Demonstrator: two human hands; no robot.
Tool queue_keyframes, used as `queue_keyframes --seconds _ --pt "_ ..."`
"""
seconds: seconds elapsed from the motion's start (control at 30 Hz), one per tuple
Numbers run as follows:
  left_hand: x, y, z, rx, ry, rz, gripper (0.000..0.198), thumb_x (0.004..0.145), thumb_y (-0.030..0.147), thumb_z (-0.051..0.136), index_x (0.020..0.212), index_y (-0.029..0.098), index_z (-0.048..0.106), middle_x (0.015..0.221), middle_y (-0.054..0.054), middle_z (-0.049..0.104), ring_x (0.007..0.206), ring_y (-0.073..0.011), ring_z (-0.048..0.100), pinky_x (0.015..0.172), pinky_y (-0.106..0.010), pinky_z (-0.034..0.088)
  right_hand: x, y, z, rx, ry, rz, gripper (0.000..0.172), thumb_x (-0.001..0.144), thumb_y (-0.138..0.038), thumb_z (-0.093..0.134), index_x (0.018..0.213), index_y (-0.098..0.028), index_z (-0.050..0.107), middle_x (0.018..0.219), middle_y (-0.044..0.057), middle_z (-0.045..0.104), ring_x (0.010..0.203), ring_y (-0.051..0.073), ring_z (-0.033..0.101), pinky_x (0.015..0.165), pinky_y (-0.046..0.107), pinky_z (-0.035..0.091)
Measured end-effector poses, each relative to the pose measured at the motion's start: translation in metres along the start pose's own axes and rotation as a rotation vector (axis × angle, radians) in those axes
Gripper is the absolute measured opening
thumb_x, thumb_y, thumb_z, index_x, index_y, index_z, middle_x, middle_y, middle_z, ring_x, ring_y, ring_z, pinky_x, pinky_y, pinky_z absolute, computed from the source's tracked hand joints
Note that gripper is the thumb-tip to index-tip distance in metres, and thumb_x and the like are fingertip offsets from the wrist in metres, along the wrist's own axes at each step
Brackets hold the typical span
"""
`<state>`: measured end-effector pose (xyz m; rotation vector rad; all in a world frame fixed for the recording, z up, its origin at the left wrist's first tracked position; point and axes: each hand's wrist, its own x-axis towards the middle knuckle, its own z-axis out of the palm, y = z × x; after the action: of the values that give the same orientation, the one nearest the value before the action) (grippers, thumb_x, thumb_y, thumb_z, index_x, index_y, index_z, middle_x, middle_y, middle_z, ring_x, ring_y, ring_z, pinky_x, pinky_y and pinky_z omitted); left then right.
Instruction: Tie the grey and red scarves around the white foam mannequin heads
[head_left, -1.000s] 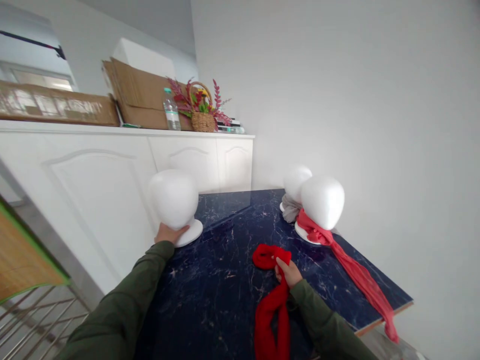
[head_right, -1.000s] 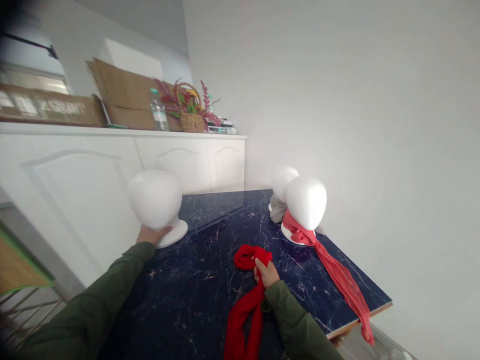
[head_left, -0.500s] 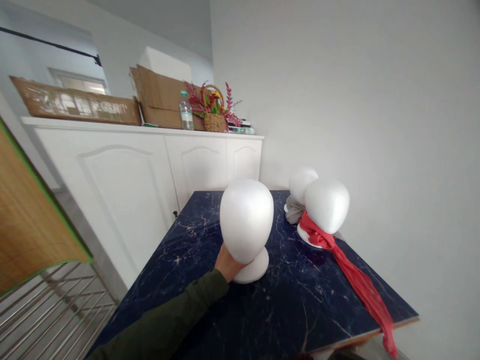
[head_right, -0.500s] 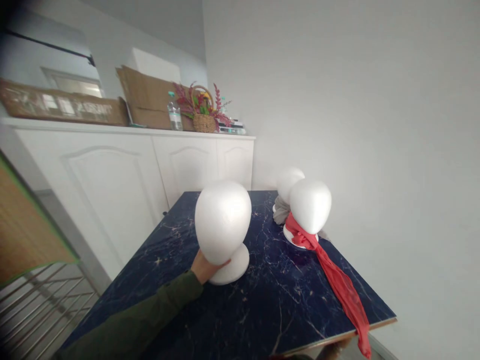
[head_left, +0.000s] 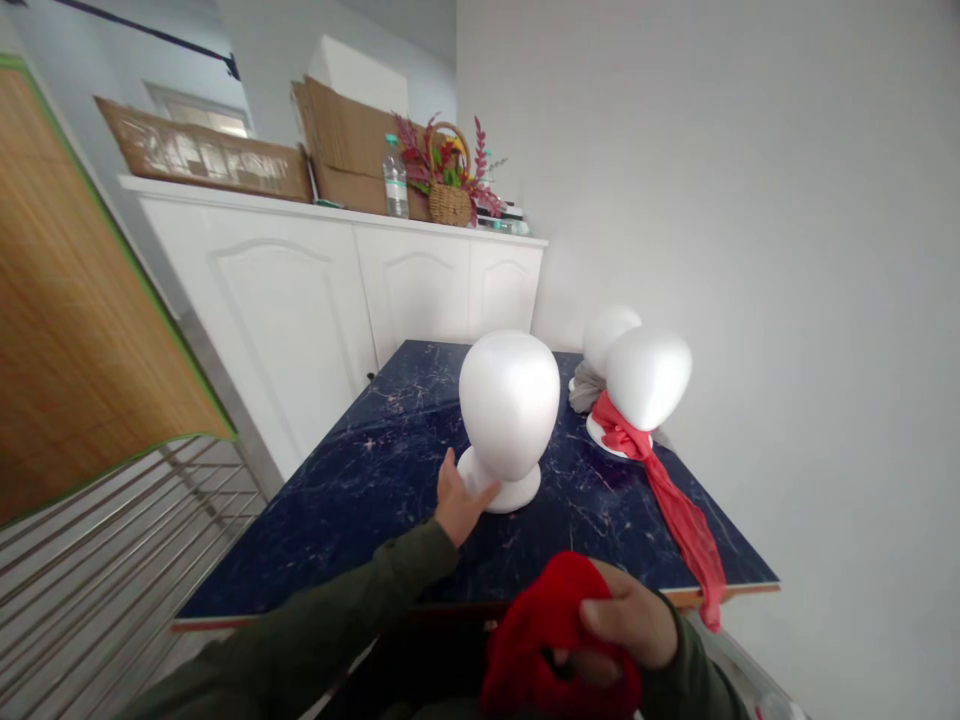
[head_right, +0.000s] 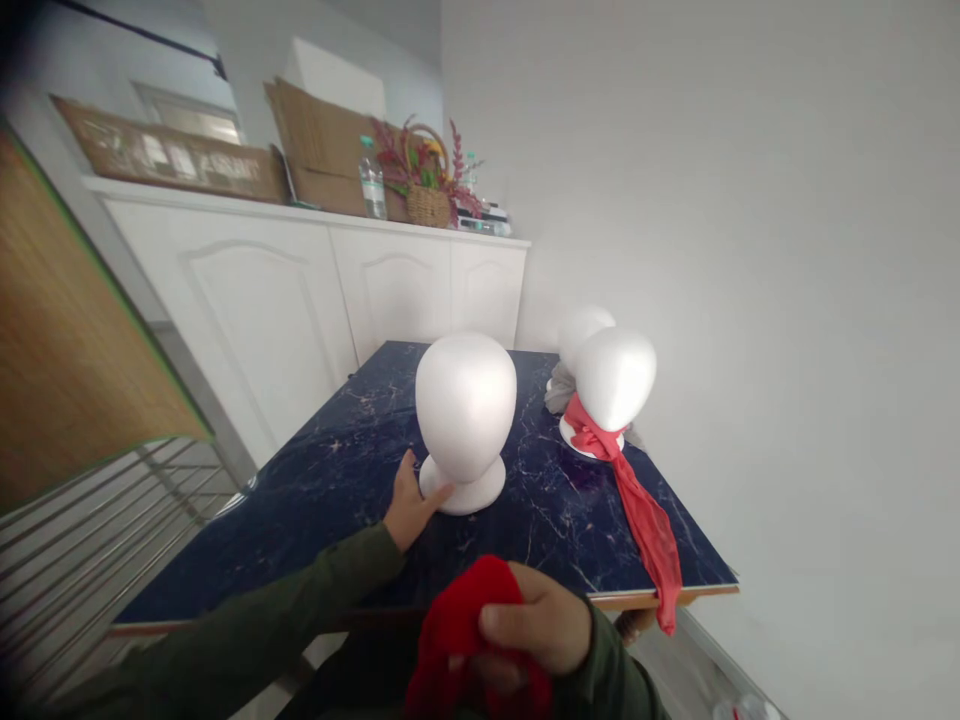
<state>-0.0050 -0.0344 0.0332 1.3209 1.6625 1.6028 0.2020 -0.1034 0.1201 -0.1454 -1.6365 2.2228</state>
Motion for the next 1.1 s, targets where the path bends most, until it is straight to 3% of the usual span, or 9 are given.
queue_keyframes --seconds 0.07,0.17,0.27,0.33,0.5,0.63,0.83,0.97,1.1 --pt "-0.029 0.006 -0.02 -0.162 -0.074 0.089 0.081 0.07 0.05 0.053 0.134 0.013 0.019 0.14 -0.017 0.02 0.13 -0.0293 0.017 0.107 -0.046 0.011 -0.001 -0.01 -0.002 0.106 0.112 -0.054 0.041 0.08 -0.048 0.046 0.073 -0.009 0.056 0.039 -0.006 0.036 0.03 0.003 0.027 0.031 0.015 0.022" --pt "-0.061 0.034 -0.039 -0.373 -0.534 0.277 0.077 0.071 0.054 0.052 0.133 0.02 0.025 0.133 -0.012 0.037 0.124 -0.0281 0.031 0.105 -0.044 0.019 0.006 -0.027 -0.001 0.134 0.061 -0.036 0.04 0.08 -0.046 0.046 0.074 -0.007 0.057 0.038 -0.006 0.035 0.029 0.004 0.028 0.03 0.015 0.022" --pt "-0.06 0.067 -0.04 -0.287 -1.073 0.31 0.07 0.059 0.043 0.069 0.12 0.017 0.047 0.114 -0.011 0.056 0.107 -0.0276 0.049 0.097 -0.04 0.033 0.018 -0.039 -0.002 0.078 -0.038 0.005 0.041 0.078 -0.045 0.049 0.077 -0.006 0.058 0.039 -0.005 0.038 0.03 0.004 0.029 0.03 0.015 0.021" --pt "-0.045 0.077 -0.04 -0.227 -1.236 0.231 0.044 0.065 0.037 0.066 0.101 0.014 0.06 0.096 -0.008 0.063 0.091 -0.0231 0.057 0.087 -0.035 0.041 0.022 -0.045 -0.005 0.046 -0.055 -0.004 0.039 0.077 -0.045 0.051 0.078 -0.006 0.057 0.039 -0.006 0.038 0.03 0.003 0.029 0.03 0.014 0.022" --pt "-0.01 0.069 -0.069 -0.446 -0.867 -0.174 0.027 0.068 0.036 0.062 0.081 0.013 0.063 0.07 -0.004 0.065 0.062 -0.0149 0.058 0.061 -0.025 0.045 0.005 -0.057 -0.023 -0.024 0.125 -0.016 0.039 0.075 -0.051 0.052 0.079 -0.012 0.056 0.037 -0.008 0.034 0.028 0.002 0.024 0.03 0.013 0.021" --pt "0.002 0.072 -0.101 -0.681 -0.584 -0.303 0.026 0.062 0.036 0.066 0.077 0.015 0.062 0.068 -0.003 0.065 0.062 -0.0157 0.059 0.062 -0.026 0.047 -0.009 -0.062 -0.036 -0.151 0.215 0.132 0.042 0.068 -0.053 0.06 0.077 -0.012 0.056 0.038 -0.007 0.037 0.03 0.002 0.027 0.031 0.015 0.021" --pt "0.007 0.078 -0.118 -0.396 -0.547 -0.091 0.027 0.07 0.039 0.061 0.08 0.013 0.062 0.073 -0.004 0.065 0.068 -0.0154 0.059 0.064 -0.024 0.047 0.0 -0.044 -0.053 -0.2 0.197 0.231 0.039 0.069 -0.048 0.061 0.077 -0.011 0.052 0.041 -0.006 0.043 0.032 0.002 0.03 0.031 0.015 0.021" --pt "0.005 0.072 -0.122 -0.601 -0.522 -0.261 0.03 0.069 0.044 0.061 0.073 0.014 0.059 0.065 -0.002 0.062 0.057 -0.0115 0.055 0.056 -0.021 0.045 0.007 -0.029 -0.059 -0.246 0.189 0.278 0.043 0.071 -0.046 0.059 0.092 -0.008 0.053 0.041 -0.007 0.044 0.032 0.003 0.032 0.032 0.015 0.024" --pt "0.009 0.072 -0.138 -0.624 -0.853 -0.429 0.039 0.061 0.049 0.065 0.079 0.015 0.058 0.07 -0.002 0.063 0.059 -0.0111 0.056 0.056 -0.02 0.044 0.013 -0.029 -0.06 -0.382 0.224 0.327 0.049 0.067 -0.035 0.065 0.108 -0.01 0.052 0.056 -0.004 0.053 0.039 0.003 0.039 0.036 0.015 0.029"
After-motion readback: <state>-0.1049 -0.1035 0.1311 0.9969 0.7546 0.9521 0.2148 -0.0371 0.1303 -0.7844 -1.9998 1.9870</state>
